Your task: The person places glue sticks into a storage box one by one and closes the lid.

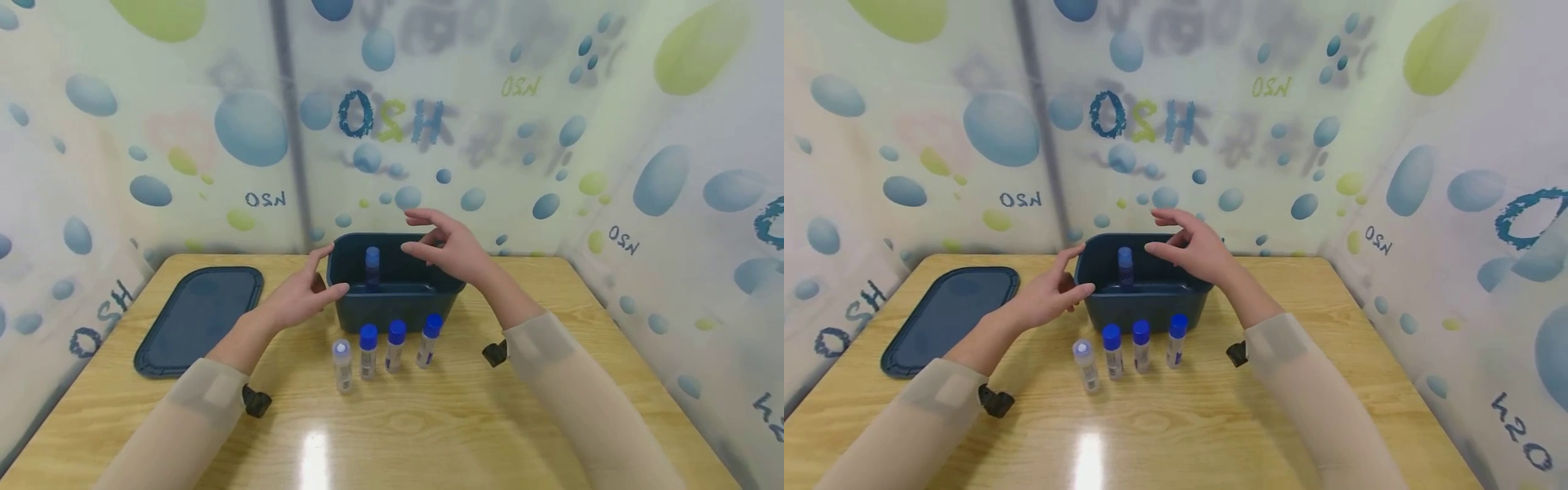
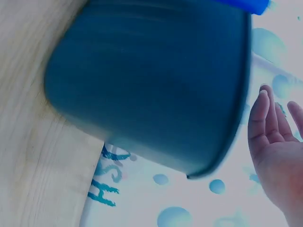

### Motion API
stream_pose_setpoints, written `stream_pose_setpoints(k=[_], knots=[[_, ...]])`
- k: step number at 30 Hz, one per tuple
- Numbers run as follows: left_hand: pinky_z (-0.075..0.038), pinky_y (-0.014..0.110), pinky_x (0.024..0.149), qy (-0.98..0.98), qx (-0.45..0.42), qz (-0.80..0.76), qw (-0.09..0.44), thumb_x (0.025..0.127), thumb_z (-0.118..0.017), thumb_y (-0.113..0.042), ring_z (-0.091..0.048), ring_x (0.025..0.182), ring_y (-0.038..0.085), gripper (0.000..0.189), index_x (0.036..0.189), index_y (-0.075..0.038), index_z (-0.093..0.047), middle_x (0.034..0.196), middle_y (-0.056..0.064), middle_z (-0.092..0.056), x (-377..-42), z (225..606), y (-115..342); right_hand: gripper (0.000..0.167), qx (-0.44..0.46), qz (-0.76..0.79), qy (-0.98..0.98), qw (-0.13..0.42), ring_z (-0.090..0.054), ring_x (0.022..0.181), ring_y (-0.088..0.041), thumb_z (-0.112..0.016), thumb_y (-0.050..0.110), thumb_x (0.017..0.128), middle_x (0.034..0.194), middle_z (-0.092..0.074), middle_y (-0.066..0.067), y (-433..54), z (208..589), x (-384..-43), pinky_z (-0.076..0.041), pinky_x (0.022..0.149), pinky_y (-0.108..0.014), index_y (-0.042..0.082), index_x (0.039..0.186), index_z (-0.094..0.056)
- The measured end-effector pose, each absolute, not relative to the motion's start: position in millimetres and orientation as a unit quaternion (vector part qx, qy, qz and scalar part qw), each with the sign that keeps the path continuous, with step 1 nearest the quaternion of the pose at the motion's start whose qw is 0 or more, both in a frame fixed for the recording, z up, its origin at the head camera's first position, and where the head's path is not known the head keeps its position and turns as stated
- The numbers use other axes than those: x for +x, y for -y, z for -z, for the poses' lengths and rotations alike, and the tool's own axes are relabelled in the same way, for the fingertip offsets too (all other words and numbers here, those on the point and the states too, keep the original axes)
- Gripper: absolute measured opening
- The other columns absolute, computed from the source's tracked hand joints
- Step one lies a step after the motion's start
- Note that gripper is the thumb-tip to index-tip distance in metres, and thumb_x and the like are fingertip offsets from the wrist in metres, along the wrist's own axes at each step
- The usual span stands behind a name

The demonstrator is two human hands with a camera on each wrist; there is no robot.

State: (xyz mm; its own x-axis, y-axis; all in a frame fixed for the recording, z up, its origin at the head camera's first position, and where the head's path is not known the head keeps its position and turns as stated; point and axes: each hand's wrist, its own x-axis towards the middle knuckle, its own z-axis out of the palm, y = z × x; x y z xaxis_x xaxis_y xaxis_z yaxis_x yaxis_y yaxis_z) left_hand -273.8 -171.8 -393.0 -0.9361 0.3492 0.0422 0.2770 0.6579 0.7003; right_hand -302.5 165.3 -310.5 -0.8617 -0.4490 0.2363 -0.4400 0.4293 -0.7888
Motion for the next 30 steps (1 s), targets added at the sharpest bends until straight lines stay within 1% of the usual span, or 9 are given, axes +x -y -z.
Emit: stream_pose_setpoints(k=[4,6,8,13,18,20,23,26,30], knots=[[-0.054,0.038,0.074,-0.909,0.171,-0.378,0.049,0.107,-0.063,-0.062,-0.064,0.076,0.022,0.098,0.178,-0.027,-0.005,0.096,0.013,-0.071,-271.7,393.2,175.0,0.06,-0.255,0.464,-0.848,0.0,-0.072,0.106,-0.022,-0.077,0.035,0.104,0.155,-0.062,-0.004,-176.1,304.9,-285.0,-0.062,0.084,-0.046,0.032,0.16,-0.056],[-0.055,0.038,0.075,-0.908,0.166,-0.38,0.051,0.107,-0.063,-0.062,-0.066,0.077,0.023,0.098,0.178,-0.029,-0.005,0.097,0.016,-0.072,-271.2,393.6,176.1,0.059,-0.255,0.466,-0.847,-0.001,-0.071,0.106,-0.022,-0.077,0.033,0.105,0.151,-0.063,-0.006,-180.7,302.4,-276.2,-0.061,0.083,-0.041,0.031,0.16,-0.056],[-0.056,0.038,0.075,-0.908,0.165,-0.38,0.053,0.107,-0.063,-0.062,-0.068,0.079,0.025,0.098,0.178,-0.029,-0.004,0.099,0.017,-0.072,-271.2,393.7,177.3,0.059,-0.258,0.467,-0.846,-0.001,-0.071,0.105,-0.023,-0.077,0.03,0.105,0.148,-0.064,-0.007,-185.4,301.0,-267.6,-0.06,0.081,-0.038,0.028,0.16,-0.057],[-0.057,0.038,0.077,-0.909,0.162,-0.379,0.054,0.107,-0.063,-0.063,-0.072,0.085,0.031,0.098,0.178,-0.029,-0.004,0.102,0.019,-0.073,-271.8,394.5,177.8,0.06,-0.268,0.473,-0.839,0.014,-0.071,0.104,-0.024,-0.077,0.021,0.105,0.145,-0.063,-0.008,-196.8,303.2,-248.1,-0.059,0.079,-0.037,0.022,0.161,-0.055],[-0.057,0.037,0.077,-0.91,0.16,-0.378,0.054,0.106,-0.063,-0.064,-0.072,0.086,0.032,0.099,0.178,-0.03,-0.004,0.103,0.019,-0.073,-272.6,395.2,175.7,0.06,-0.266,0.466,-0.843,0.029,-0.07,0.105,-0.023,-0.078,0.023,0.104,0.144,-0.063,-0.007,-206.9,311.4,-232.1,-0.059,0.077,-0.034,0.023,0.161,-0.056],[-0.058,0.037,0.077,-0.91,0.16,-0.379,0.056,0.106,-0.063,-0.064,-0.072,0.085,0.032,0.098,0.178,-0.03,-0.004,0.103,0.02,-0.073,-272.8,395.3,174.9,0.06,-0.266,0.461,-0.846,0.035,-0.07,0.103,-0.023,-0.079,0.023,0.104,0.142,-0.064,-0.006,-209.9,316.0,-226.2,-0.06,0.077,-0.035,0.024,0.159,-0.057],[-0.058,0.037,0.077,-0.909,0.162,-0.381,0.056,0.107,-0.064,-0.062,-0.071,0.085,0.03,0.098,0.178,-0.029,-0.005,0.103,0.019,-0.073,-273.0,394.9,173.7,0.058,-0.274,0.45,-0.849,0.043,-0.071,0.099,-0.022,-0.08,0.023,0.103,0.139,-0.066,-0.01,-213.1,323.6,-217.7,-0.06,0.074,-0.035,0.022,0.157,-0.059],[-0.058,0.037,0.078,-0.908,0.165,-0.381,0.058,0.107,-0.064,-0.06,-0.07,0.084,0.029,0.098,0.178,-0.029,-0.004,0.103,0.018,-0.073,-272.9,394.3,172.7,0.057,-0.285,0.443,-0.848,0.054,-0.071,0.095,-0.021,-0.081,0.023,0.102,0.139,-0.066,-0.017,-215.8,332.0,-210.4,-0.059,0.074,-0.033,0.02,0.156,-0.06],[-0.058,0.037,0.079,-0.907,0.164,-0.382,0.063,0.107,-0.063,-0.06,-0.07,0.084,0.028,0.098,0.178,-0.03,-0.003,0.104,0.018,-0.072,-272.5,393.2,171.2,0.055,-0.291,0.438,-0.848,0.065,-0.07,0.093,-0.019,-0.081,0.022,0.102,0.139,-0.066,-0.019,-218.8,342.4,-204.5,-0.058,0.075,-0.031,0.017,0.154,-0.062]])
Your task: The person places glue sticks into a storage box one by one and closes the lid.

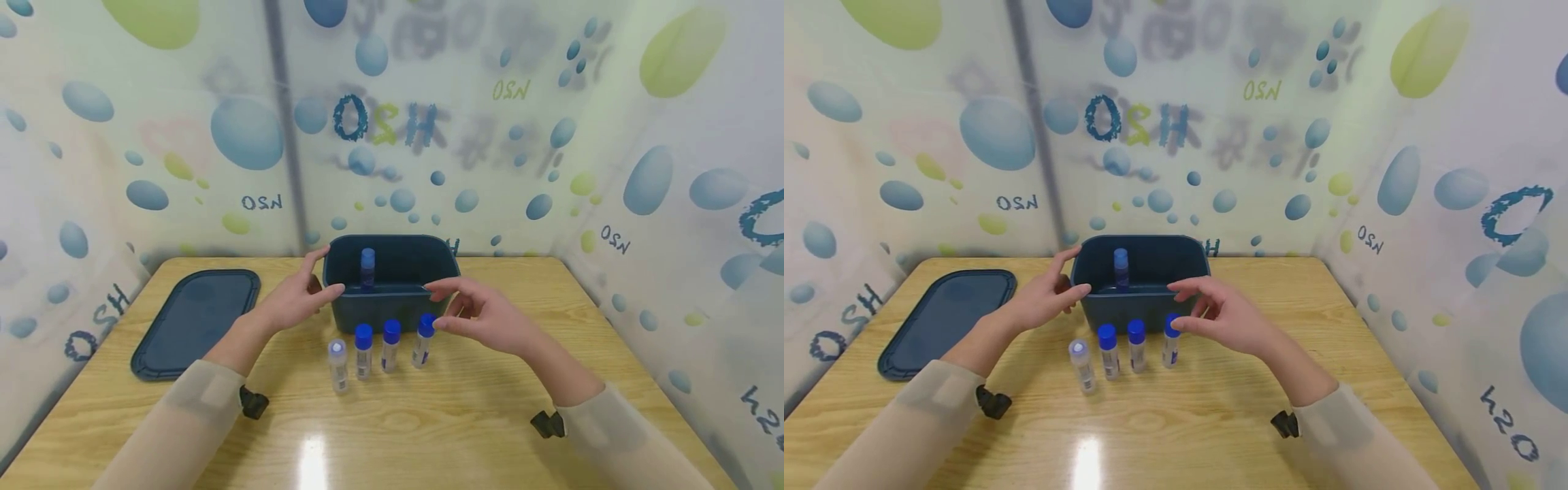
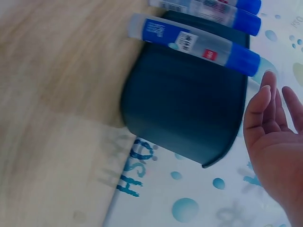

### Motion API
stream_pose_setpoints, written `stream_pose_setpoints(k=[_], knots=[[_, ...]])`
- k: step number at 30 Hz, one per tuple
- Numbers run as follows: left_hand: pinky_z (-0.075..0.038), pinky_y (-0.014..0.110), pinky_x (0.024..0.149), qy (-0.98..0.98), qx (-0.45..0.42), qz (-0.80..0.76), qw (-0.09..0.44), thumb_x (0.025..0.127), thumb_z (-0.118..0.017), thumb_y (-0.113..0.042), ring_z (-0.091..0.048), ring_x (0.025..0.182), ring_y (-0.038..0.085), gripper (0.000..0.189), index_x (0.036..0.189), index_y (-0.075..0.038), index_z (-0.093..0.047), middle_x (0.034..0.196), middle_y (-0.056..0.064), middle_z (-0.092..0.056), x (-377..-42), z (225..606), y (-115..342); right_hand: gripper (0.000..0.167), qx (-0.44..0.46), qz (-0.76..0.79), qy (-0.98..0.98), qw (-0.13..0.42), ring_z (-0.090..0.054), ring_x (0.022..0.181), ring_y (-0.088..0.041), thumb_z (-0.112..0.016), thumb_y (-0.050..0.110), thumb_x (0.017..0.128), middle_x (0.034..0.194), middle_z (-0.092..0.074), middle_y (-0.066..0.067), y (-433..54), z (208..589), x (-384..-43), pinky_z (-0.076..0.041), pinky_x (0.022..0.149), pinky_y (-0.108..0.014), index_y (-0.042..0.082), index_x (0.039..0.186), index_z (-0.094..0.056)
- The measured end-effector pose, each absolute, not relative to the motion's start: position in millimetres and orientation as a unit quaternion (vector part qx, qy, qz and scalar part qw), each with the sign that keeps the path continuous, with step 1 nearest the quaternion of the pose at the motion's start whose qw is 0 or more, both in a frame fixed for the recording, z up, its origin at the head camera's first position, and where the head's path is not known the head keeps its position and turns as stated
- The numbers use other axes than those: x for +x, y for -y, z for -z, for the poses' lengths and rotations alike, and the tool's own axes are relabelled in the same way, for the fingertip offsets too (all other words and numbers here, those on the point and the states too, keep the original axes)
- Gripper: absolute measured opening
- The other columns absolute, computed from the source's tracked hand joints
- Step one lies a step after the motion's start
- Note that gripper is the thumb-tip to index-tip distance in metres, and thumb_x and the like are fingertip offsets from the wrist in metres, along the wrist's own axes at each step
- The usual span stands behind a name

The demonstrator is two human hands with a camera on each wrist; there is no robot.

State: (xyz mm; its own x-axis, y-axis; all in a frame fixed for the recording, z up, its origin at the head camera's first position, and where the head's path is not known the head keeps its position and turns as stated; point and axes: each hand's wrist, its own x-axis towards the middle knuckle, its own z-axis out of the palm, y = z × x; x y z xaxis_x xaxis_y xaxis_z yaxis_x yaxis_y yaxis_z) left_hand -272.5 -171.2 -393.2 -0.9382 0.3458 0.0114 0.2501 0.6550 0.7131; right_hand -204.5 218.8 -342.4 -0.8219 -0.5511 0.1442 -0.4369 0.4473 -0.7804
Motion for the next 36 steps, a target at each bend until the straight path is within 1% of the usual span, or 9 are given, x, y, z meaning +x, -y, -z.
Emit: stream_pose_setpoints(k=[3,8,12,16,19,21,26,28,36], knots=[[-0.058,0.037,0.079,-0.907,0.164,-0.383,0.064,0.108,-0.063,-0.06,-0.07,0.085,0.03,0.098,0.178,-0.03,-0.002,0.104,0.019,-0.072,-272.3,392.9,171.3,0.054,-0.293,0.434,-0.849,0.069,-0.07,0.093,-0.019,-0.081,0.02,0.102,0.139,-0.067,-0.016,-219.5,350.7,-203.7,-0.058,0.076,-0.03,0.014,0.152,-0.063],[-0.059,0.037,0.079,-0.907,0.166,-0.383,0.062,0.108,-0.063,-0.06,-0.07,0.085,0.031,0.098,0.178,-0.028,-0.002,0.103,0.019,-0.072,-272.0,393.6,170.9,0.051,-0.291,0.434,-0.849,0.083,-0.069,0.093,-0.02,-0.082,0.021,0.101,0.139,-0.069,-0.009,-220.2,363.6,-204.9,-0.059,0.078,-0.029,0.018,0.149,-0.066],[-0.058,0.037,0.079,-0.907,0.166,-0.383,0.062,0.108,-0.063,-0.06,-0.07,0.085,0.031,0.098,0.178,-0.027,-0.003,0.103,0.019,-0.072,-270.7,393.6,170.8,0.052,-0.29,0.436,-0.847,0.094,-0.069,0.092,-0.021,-0.082,0.021,0.101,0.141,-0.068,-0.01,-218.6,370.1,-205.7,-0.06,0.079,-0.028,0.017,0.15,-0.065],[-0.057,0.037,0.078,-0.907,0.166,-0.383,0.059,0.108,-0.063,-0.06,-0.069,0.083,0.029,0.098,0.178,-0.028,-0.003,0.101,0.018,-0.072,-270.5,395.0,171.2,0.056,-0.281,0.437,-0.848,0.107,-0.068,0.089,-0.021,-0.081,0.021,0.102,0.134,-0.068,-0.009,-216.8,377.0,-207.4,-0.059,0.076,-0.028,0.011,0.153,-0.062],[-0.057,0.037,0.077,-0.907,0.166,-0.383,0.055,0.108,-0.063,-0.06,-0.068,0.081,0.026,0.097,0.178,-0.028,-0.004,0.1,0.018,-0.072,-270.6,395.7,171.2,0.056,-0.275,0.44,-0.847,0.118,-0.068,0.087,-0.021,-0.08,0.02,0.103,0.123,-0.069,-0.008,-215.9,381.4,-207.9,-0.058,0.074,-0.028,0.009,0.154,-0.06],[-0.057,0.037,0.077,-0.907,0.166,-0.383,0.053,0.108,-0.063,-0.061,-0.068,0.081,0.025,0.097,0.178,-0.029,-0.004,0.1,0.018,-0.072,-270.4,395.4,170.8,0.053,-0.272,0.442,-0.846,0.122,-0.068,0.086,-0.025,-0.079,0.02,0.103,0.115,-0.07,-0.006,-215.4,383.5,-208.1,-0.058,0.072,-0.028,0.009,0.152,-0.06],[-0.057,0.037,0.077,-0.907,0.166,-0.383,0.05,0.107,-0.063,-0.062,-0.068,0.081,0.026,0.096,0.178,-0.03,-0.005,0.099,0.017,-0.073,-270.5,394.3,169.9,0.049,-0.262,0.457,-0.839,0.135,-0.069,0.089,-0.045,-0.076,0.018,0.105,0.104,-0.071,-0.006,-213.8,388.0,-208.7,-0.057,0.07,-0.028,0.009,0.15,-0.06],[-0.057,0.037,0.078,-0.907,0.166,-0.384,0.05,0.107,-0.063,-0.061,-0.069,0.081,0.026,0.096,0.178,-0.03,-0.005,0.099,0.017,-0.073,-270.7,394.1,169.9,0.048,-0.258,0.463,-0.836,0.14,-0.069,0.092,-0.05,-0.076,0.017,0.105,0.105,-0.071,-0.007,-213.3,389.4,-209.1,-0.057,0.071,-0.028,0.008,0.149,-0.06],[-0.057,0.037,0.077,-0.906,0.17,-0.384,0.049,0.107,-0.063,-0.062,-0.067,0.079,0.022,0.097,0.178,-0.029,-0.005,0.099,0.016,-0.072,-271.6,393.8,171.1,0.041,-0.259,0.473,-0.83,0.145,-0.071,0.095,-0.051,-0.074,0.015,0.106,0.117,-0.069,-0.017,-212.4,391.7,-210.4,-0.058,0.073,-0.027,0.012,0.144,-0.061]])
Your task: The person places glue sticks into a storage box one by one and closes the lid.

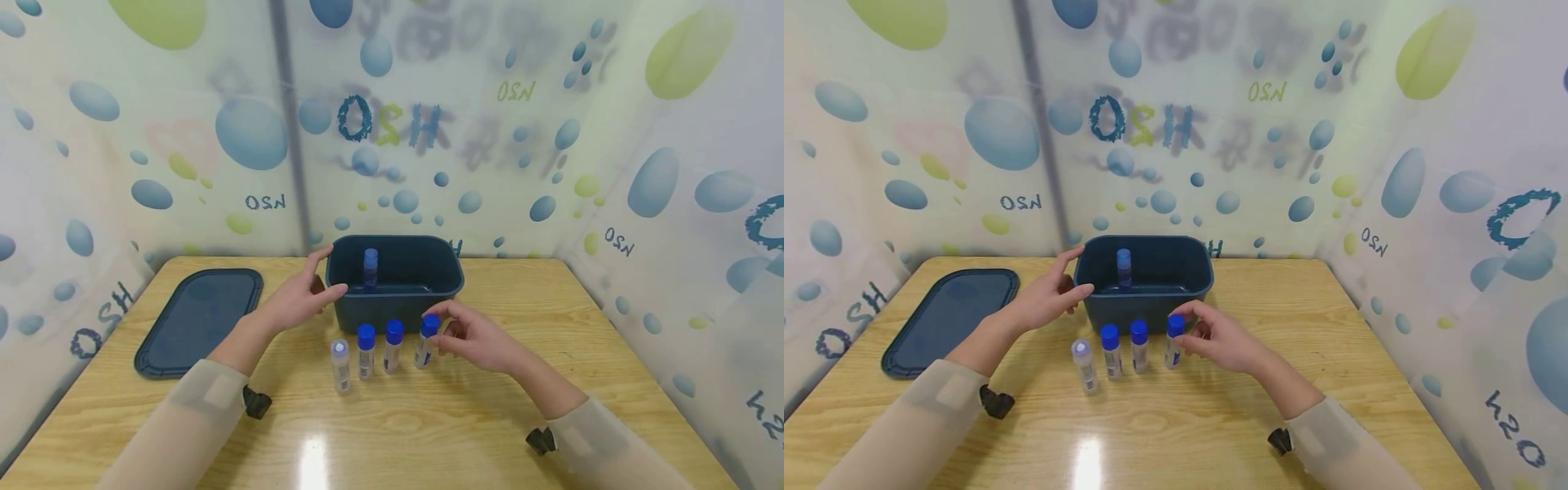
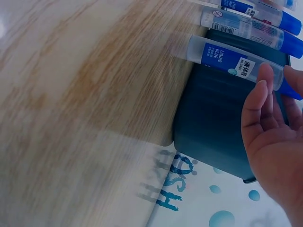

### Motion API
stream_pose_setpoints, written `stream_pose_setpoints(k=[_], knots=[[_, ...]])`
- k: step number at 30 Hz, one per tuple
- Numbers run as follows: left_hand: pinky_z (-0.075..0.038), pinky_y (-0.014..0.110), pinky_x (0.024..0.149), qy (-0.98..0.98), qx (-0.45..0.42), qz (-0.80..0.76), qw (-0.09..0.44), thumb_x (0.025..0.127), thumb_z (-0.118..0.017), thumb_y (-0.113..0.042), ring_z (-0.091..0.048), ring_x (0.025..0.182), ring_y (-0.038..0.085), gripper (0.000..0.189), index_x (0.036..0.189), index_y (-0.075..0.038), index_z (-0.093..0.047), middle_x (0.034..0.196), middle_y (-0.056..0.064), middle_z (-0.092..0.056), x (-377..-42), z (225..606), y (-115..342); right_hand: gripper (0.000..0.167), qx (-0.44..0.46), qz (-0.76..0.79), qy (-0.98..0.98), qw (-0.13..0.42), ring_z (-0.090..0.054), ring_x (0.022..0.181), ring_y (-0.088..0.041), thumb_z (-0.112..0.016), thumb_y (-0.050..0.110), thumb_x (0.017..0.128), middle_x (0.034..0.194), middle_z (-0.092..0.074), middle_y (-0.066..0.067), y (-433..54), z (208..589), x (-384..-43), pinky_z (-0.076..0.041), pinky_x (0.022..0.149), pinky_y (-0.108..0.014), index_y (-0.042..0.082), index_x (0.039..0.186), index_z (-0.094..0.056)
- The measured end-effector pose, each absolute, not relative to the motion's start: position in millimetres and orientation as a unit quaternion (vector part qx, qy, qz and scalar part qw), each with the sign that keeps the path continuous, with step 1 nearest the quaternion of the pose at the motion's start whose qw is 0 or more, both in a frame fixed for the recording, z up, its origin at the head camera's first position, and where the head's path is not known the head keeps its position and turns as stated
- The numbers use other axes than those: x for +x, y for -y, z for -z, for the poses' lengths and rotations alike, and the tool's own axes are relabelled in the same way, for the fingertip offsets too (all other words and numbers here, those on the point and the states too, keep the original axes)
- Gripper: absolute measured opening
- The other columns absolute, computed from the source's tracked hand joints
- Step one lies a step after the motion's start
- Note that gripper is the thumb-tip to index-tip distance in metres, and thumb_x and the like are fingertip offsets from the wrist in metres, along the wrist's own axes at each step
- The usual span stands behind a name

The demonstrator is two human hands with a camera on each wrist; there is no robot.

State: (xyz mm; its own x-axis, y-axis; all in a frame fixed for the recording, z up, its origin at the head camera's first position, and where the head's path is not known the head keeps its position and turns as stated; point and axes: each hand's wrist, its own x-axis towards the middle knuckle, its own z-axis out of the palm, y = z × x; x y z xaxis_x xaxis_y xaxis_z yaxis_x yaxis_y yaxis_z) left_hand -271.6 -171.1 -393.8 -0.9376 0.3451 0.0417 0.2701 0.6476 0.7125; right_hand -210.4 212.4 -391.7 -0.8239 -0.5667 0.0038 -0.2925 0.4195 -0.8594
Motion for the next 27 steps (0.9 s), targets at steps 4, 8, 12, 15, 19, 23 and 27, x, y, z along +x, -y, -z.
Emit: stream_pose_setpoints(k=[4,8,12,15,19,23,27], knots=[[-0.057,0.037,0.076,-0.906,0.169,-0.386,0.05,0.107,-0.063,-0.063,-0.068,0.08,0.025,0.098,0.178,-0.028,-0.005,0.099,0.017,-0.072,-272.1,394.2,170.8,0.039,-0.263,0.477,-0.826,0.142,-0.07,0.095,-0.053,-0.073,0.014,0.107,0.118,-0.068,-0.02,-212.6,392.4,-210.1,-0.058,0.073,-0.027,0.012,0.143,-0.061],[-0.057,0.037,0.076,-0.905,0.167,-0.388,0.051,0.107,-0.063,-0.063,-0.068,0.081,0.026,0.098,0.178,-0.029,-0.005,0.099,0.017,-0.072,-272.1,394.9,170.4,0.037,-0.267,0.479,-0.825,0.136,-0.069,0.093,-0.053,-0.073,0.015,0.107,0.115,-0.069,-0.019,-212.8,392.2,-208.6,-0.057,0.072,-0.027,0.012,0.142,-0.061],[-0.057,0.037,0.076,-0.905,0.166,-0.387,0.049,0.107,-0.063,-0.061,-0.067,0.079,0.024,0.097,0.178,-0.029,-0.006,0.097,0.015,-0.072,-272.3,395.6,170.8,0.036,-0.27,0.476,-0.827,0.127,-0.069,0.092,-0.052,-0.074,0.014,0.106,0.112,-0.07,-0.015,-213.1,392.0,-207.1,-0.057,0.071,-0.026,0.012,0.14,-0.062],[-0.056,0.037,0.076,-0.905,0.168,-0.387,0.048,0.107,-0.063,-0.061,-0.066,0.078,0.023,0.097,0.178,-0.029,-0.005,0.095,0.013,-0.071,-272.5,396.0,171.1,0.035,-0.272,0.472,-0.83,0.12,-0.069,0.091,-0.051,-0.074,0.014,0.106,0.109,-0.071,-0.011,-213.7,390.8,-205.6,-0.057,0.07,-0.026,0.013,0.139,-0.063],[-0.056,0.037,0.075,-0.905,0.169,-0.388,0.046,0.107,-0.063,-0.061,-0.066,0.077,0.022,0.097,0.178,-0.028,-0.005,0.095,0.013,-0.07,-272.6,396.1,170.7,0.035,-0.272,0.467,-0.834,0.113,-0.069,0.088,-0.047,-0.075,0.015,0.106,0.106,-0.073,-0.016,-215.3,386.7,-203.1,-0.057,0.069,-0.027,0.013,0.139,-0.064],[-0.057,0.037,0.075,-0.905,0.168,-0.387,0.047,0.107,-0.063,-0.062,-0.066,0.078,0.022,0.097,0.178,-0.029,-0.005,0.096,0.014,-0.071,-272.6,395.7,170.8,0.034,-0.278,0.462,-0.836,0.102,-0.071,0.082,-0.032,-0.075,0.014,0.106,0.104,-0.072,-0.025,-216.9,382.2,-201.1,-0.056,0.068,-0.027,0.013,0.138,-0.065],[-0.057,0.037,0.076,-0.906,0.166,-0.387,0.049,0.107,-0.063,-0.061,-0.066,0.078,0.022,0.097,0.178,-0.03,-0.005,0.096,0.015,-0.071,-272.5,395.8,171.3,0.033,-0.282,0.459,-0.838,0.089,-0.069,0.078,-0.02,-0.075,0.015,0.105,0.097,-0.072,-0.016,-217.7,378.0,-199.0,-0.055,0.066,-0.028,0.015,0.137,-0.065]])
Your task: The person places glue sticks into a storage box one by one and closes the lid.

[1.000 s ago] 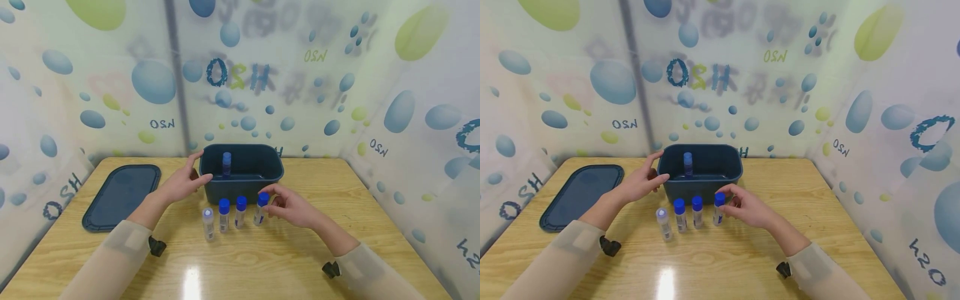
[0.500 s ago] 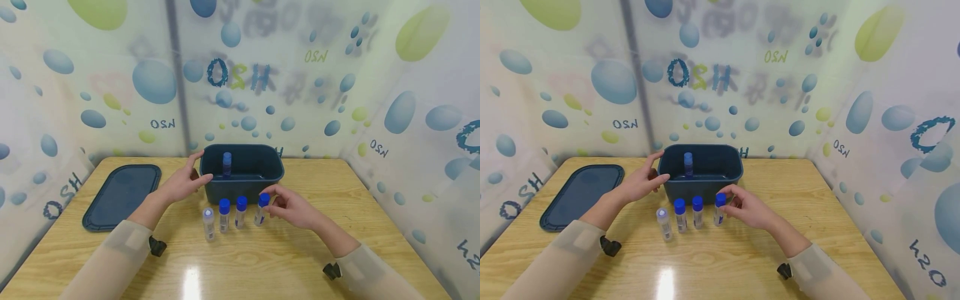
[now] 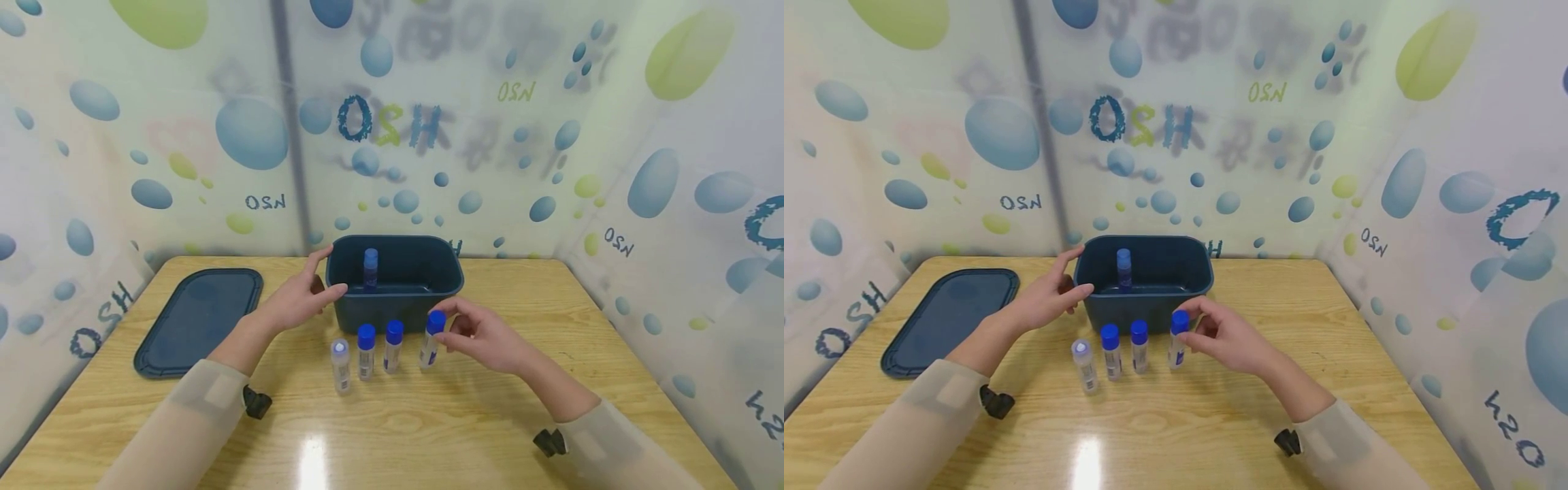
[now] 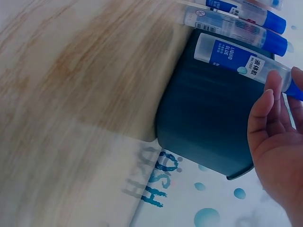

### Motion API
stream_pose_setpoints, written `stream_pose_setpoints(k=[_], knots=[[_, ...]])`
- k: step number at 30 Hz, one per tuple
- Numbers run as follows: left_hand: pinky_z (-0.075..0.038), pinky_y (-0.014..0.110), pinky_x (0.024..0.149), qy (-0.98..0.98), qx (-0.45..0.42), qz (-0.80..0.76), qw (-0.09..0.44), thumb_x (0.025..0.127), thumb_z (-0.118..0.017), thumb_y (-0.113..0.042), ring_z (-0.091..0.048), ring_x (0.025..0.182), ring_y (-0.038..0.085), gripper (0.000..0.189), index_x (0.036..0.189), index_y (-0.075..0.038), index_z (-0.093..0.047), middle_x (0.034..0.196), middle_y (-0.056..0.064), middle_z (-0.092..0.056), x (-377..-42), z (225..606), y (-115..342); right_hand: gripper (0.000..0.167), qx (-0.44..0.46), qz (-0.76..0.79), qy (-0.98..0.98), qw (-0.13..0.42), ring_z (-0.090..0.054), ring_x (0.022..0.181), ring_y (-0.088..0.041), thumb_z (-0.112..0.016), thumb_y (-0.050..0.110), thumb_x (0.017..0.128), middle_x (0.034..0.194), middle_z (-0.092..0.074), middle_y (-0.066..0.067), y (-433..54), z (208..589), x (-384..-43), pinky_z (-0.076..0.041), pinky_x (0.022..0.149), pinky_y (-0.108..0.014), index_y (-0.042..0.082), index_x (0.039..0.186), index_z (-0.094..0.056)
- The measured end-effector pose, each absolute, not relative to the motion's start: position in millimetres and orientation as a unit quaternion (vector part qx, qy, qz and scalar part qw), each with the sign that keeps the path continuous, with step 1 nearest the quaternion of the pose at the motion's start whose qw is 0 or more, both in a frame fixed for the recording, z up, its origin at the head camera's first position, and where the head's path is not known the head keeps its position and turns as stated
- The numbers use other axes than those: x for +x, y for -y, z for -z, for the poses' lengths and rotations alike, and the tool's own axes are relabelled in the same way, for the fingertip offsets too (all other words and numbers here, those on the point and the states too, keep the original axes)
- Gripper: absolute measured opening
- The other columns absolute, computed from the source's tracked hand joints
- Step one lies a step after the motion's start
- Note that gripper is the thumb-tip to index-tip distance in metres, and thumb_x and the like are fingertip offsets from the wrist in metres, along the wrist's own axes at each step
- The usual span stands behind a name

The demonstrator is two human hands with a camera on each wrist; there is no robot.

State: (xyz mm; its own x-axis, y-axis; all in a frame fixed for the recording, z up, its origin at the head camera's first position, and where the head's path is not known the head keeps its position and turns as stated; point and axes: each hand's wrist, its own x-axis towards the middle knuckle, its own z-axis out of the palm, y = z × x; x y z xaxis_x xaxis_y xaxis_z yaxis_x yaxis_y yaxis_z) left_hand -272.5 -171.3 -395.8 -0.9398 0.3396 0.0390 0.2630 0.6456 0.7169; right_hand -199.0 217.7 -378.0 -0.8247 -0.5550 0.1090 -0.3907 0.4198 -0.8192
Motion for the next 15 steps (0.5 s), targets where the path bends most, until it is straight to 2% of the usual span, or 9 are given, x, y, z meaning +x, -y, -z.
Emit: stream_pose_setpoints(k=[5,15], knots=[[-0.056,0.037,0.075,-0.906,0.167,-0.386,0.051,0.107,-0.063,-0.06,-0.065,0.077,0.022,0.097,0.178,-0.029,-0.004,0.095,0.013,-0.07,-272.1,396.0,171.5,0.034,-0.286,0.456,-0.84,0.064,-0.066,0.074,-0.02,-0.077,0.013,0.104,0.091,-0.071,-0.005,-217.9,371.7,-195.8,-0.053,0.062,-0.028,0.015,0.136,-0.066],[-0.057,0.037,0.076,-0.906,0.165,-0.387,0.05,0.107,-0.063,-0.063,-0.068,0.079,0.026,0.097,0.178,-0.03,-0.005,0.097,0.017,-0.071,-273.1,396.7,171.3,0.034,-0.304,0.459,-0.835,0.006,-0.064,0.072,-0.018,-0.077,0.008,0.102,0.092,-0.07,-0.002,-215.9,354.0,-190.2,-0.052,0.061,-0.027,0.015,0.134,-0.067]])
